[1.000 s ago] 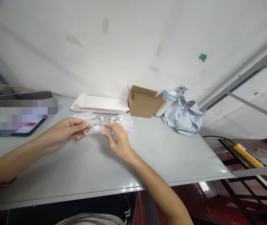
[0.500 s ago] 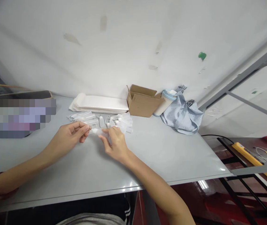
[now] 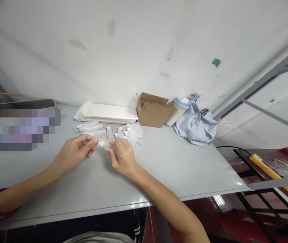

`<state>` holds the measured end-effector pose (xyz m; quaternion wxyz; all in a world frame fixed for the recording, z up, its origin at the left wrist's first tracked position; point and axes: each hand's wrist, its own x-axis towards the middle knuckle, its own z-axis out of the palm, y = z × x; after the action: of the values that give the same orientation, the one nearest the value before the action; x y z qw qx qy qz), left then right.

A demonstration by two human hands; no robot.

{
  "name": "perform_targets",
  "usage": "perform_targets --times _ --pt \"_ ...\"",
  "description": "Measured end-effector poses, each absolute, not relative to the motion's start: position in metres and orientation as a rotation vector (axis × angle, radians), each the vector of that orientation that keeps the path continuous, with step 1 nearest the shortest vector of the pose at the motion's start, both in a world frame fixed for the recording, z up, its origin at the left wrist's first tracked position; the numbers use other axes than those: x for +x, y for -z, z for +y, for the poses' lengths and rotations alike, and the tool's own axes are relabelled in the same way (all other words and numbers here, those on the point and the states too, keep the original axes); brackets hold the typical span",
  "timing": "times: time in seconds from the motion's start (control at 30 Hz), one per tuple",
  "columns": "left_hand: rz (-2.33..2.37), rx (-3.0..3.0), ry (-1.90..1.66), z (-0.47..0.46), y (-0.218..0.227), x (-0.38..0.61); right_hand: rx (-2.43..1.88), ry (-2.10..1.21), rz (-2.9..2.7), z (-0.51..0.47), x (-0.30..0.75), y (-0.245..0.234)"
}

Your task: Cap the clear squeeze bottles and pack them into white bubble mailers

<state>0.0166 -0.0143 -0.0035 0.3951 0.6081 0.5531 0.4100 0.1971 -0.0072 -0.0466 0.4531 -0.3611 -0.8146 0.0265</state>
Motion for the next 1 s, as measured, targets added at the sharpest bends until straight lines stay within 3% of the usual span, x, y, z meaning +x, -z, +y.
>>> perform_targets --times 0.23,0.47,0.7,1.0 --pt "1.432 1.714 -0.944 -0.003 0.004 0.007 -0.888 -0.105 -2.028 0.000 0.196 0.050" --pt "1.257 1.927 -0.439 0.021 -0.013 -0.025 -0.920 -0.109 -2.221 0.015 0.194 0.053" --pt "1.433 1.977 -0.463 0.030 -0.013 -0.038 -1.243 0.146 -2.513 0.016 0.190 0.045" --pt "1.704 2.234 -0.348 0.032 0.008 -0.042 -1.387 0.073 -2.636 0.018 0.190 0.051"
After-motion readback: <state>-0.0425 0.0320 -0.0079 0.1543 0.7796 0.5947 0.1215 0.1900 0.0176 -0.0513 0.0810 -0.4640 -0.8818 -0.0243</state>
